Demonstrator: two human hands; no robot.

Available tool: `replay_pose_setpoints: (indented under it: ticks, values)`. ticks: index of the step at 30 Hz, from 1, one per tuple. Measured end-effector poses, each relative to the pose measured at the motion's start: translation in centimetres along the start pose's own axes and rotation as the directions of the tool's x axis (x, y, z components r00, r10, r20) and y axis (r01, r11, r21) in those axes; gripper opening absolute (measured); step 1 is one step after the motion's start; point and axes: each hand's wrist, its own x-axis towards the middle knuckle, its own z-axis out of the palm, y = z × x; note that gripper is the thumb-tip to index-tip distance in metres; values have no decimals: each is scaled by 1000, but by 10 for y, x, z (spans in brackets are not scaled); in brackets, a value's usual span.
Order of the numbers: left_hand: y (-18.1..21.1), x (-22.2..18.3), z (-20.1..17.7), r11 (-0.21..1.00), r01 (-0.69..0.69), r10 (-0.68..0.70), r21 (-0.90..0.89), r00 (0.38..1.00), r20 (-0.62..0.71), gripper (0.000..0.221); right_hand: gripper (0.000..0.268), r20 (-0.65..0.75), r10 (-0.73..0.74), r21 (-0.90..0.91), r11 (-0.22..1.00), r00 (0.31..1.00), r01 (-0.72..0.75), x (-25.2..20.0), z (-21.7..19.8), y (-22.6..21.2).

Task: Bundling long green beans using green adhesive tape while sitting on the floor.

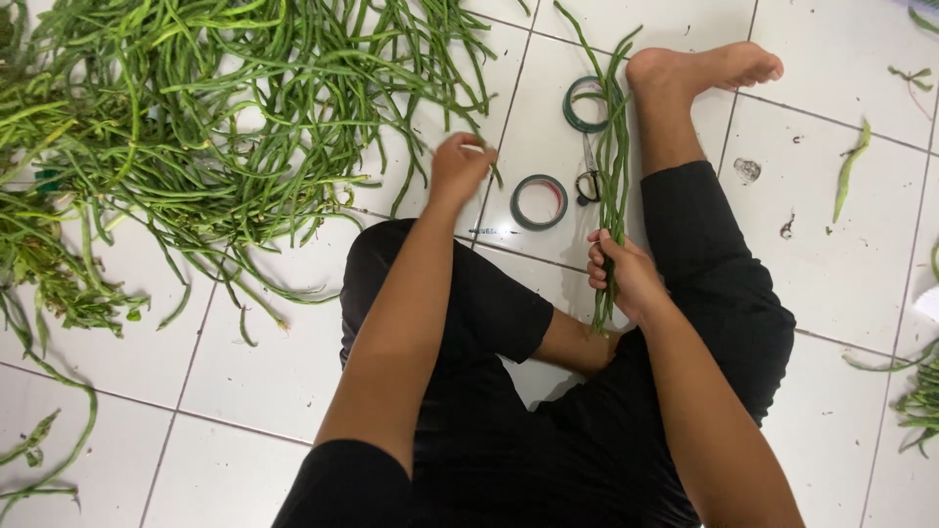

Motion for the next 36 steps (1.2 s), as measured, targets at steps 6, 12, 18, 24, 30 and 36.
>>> replay_pose_setpoints:
  ticks: [6,12,18,24,30,36]
  values:
    - [24,-116,16,976,-210,162,54,873,461,43,27,10,4,-16,1000,1000,-4,11,-2,8]
    - [23,-161,52,906,-421,286,48,691,664,32,36,-48,46,-120,991,998,-51,44,-34,45]
    - [74,-173,23,788,-613,405,55,583,704,24,37,-92,0,-94,996,996,-9,30,-18,32]
    - [2,-106,54,987,-160,118,-1,724,680,46,24,91,-83,-142,985,992,95,18,-8,23]
    - [39,-119,57,754,363,77,-547,779,622,47,21,385,-4,-299,946,923,129,11,2,40]
    - [34,-62,49,466,495,-57,-734,844,533,30,35,439,-2,-368,912,898,182,8,-3,43]
